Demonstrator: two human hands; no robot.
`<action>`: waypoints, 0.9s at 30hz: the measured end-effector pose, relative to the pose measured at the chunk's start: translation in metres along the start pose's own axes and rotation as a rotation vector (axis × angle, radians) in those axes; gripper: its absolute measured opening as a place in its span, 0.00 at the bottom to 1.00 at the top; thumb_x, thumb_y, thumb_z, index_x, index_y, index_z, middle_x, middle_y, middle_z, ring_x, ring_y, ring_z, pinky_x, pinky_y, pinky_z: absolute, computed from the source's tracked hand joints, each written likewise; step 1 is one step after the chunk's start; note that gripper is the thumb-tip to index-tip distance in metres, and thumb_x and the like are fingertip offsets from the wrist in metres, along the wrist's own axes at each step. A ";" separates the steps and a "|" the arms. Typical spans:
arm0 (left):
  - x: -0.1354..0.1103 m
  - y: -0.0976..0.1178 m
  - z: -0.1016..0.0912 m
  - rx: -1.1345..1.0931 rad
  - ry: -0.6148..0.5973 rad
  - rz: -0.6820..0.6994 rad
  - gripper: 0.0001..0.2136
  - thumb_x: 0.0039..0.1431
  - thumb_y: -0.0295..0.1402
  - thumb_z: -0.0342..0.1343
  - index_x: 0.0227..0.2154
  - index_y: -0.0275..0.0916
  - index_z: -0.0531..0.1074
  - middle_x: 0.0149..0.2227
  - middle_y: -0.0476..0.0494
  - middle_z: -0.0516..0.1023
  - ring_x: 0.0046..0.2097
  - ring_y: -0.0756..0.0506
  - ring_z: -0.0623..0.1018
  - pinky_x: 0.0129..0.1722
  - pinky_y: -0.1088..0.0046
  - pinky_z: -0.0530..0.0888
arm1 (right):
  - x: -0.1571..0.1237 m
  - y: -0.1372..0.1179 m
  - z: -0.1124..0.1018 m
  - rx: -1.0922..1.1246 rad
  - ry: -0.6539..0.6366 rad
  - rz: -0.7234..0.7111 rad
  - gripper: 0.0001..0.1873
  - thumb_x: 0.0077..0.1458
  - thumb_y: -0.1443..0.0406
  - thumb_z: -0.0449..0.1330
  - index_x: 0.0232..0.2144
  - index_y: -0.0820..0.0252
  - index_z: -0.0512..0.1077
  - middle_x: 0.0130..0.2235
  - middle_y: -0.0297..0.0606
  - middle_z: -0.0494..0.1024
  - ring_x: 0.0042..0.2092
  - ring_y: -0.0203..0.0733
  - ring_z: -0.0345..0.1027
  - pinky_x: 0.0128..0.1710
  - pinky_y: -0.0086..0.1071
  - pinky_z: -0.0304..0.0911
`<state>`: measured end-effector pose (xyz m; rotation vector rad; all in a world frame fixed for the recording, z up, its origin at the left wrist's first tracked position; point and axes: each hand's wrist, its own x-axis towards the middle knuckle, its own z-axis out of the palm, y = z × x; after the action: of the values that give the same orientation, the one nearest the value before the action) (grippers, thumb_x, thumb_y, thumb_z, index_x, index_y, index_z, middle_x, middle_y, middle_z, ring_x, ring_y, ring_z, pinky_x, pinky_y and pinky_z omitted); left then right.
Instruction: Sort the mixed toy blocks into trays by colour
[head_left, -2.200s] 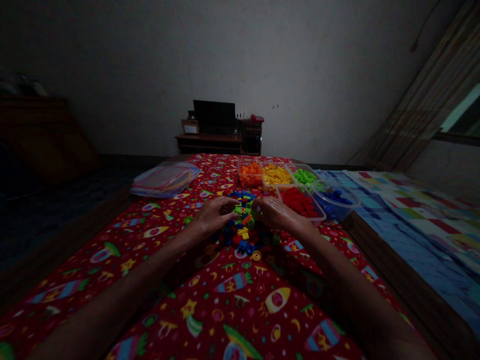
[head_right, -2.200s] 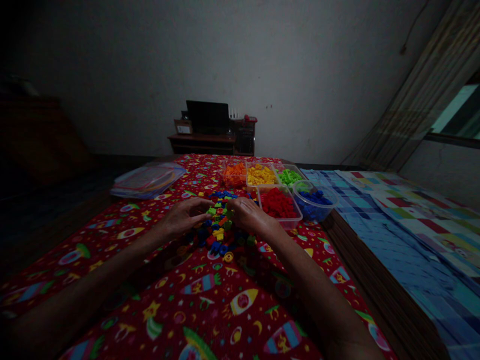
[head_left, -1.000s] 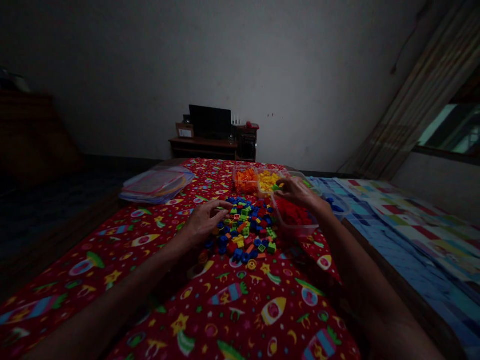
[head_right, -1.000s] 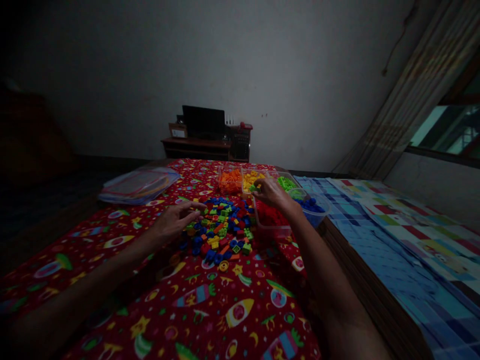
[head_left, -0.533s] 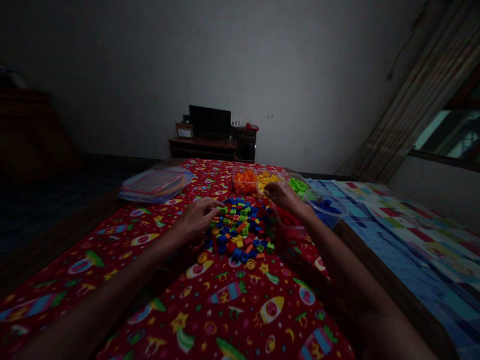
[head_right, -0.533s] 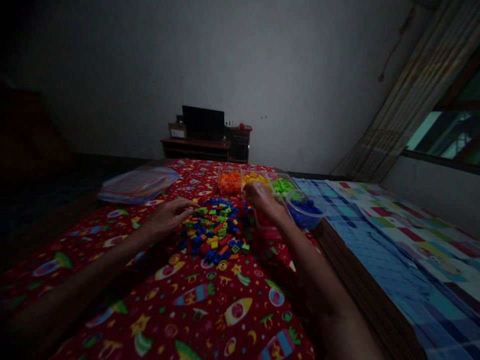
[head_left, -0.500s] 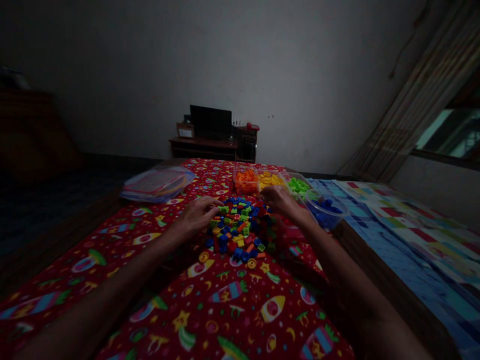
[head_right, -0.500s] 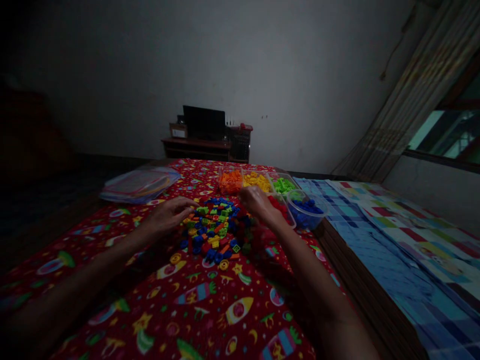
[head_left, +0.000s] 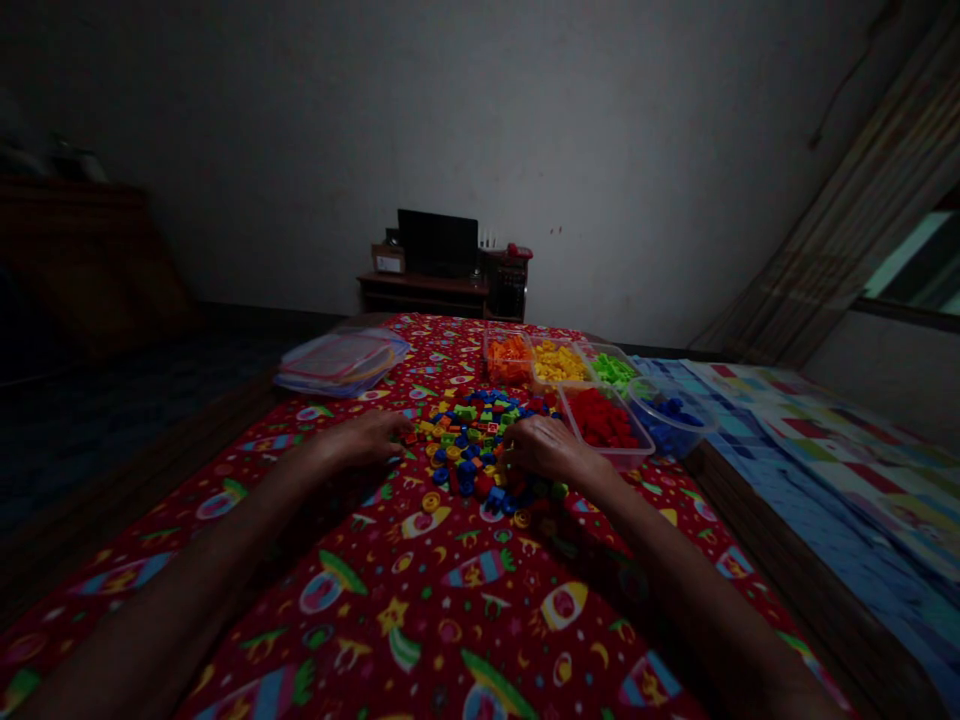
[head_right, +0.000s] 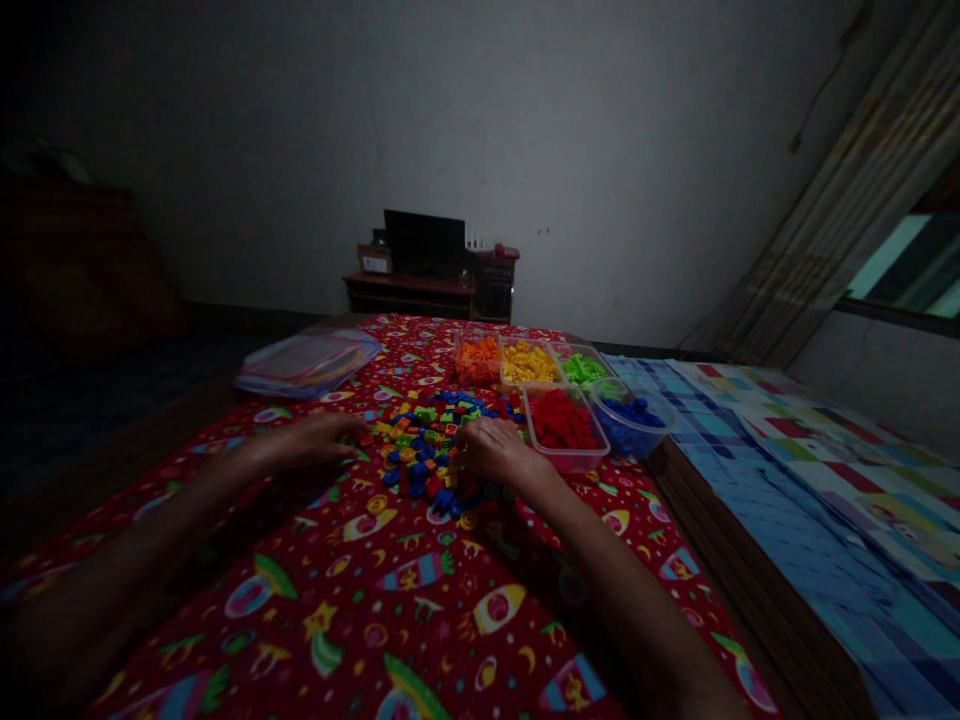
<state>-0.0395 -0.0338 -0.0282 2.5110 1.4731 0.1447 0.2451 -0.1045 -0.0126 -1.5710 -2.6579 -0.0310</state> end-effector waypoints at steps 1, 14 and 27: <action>0.000 0.006 0.003 0.008 -0.016 0.012 0.16 0.45 0.32 0.54 0.39 0.42 0.75 0.41 0.45 0.79 0.42 0.43 0.76 0.40 0.74 0.71 | -0.001 -0.001 0.001 0.001 -0.015 -0.011 0.12 0.56 0.58 0.56 0.36 0.58 0.75 0.33 0.39 0.77 0.33 0.36 0.67 0.27 0.28 0.47; 0.006 0.045 0.011 -0.101 0.133 0.234 0.10 0.55 0.35 0.51 0.35 0.38 0.75 0.35 0.44 0.77 0.37 0.46 0.75 0.37 0.74 0.68 | -0.007 0.017 0.011 -0.009 0.122 -0.072 0.11 0.55 0.65 0.57 0.41 0.63 0.71 0.37 0.42 0.74 0.38 0.37 0.65 0.36 0.28 0.52; -0.014 0.078 0.029 -0.100 0.109 0.421 0.04 0.56 0.29 0.52 0.34 0.38 0.69 0.37 0.45 0.71 0.41 0.47 0.70 0.41 0.73 0.67 | -0.024 -0.041 0.005 -0.082 -0.051 -0.197 0.17 0.56 0.61 0.57 0.46 0.63 0.70 0.39 0.45 0.75 0.39 0.41 0.67 0.35 0.30 0.57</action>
<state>0.0253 -0.0864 -0.0373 2.7287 0.9222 0.4187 0.2208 -0.1453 -0.0187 -1.3408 -2.8768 -0.1112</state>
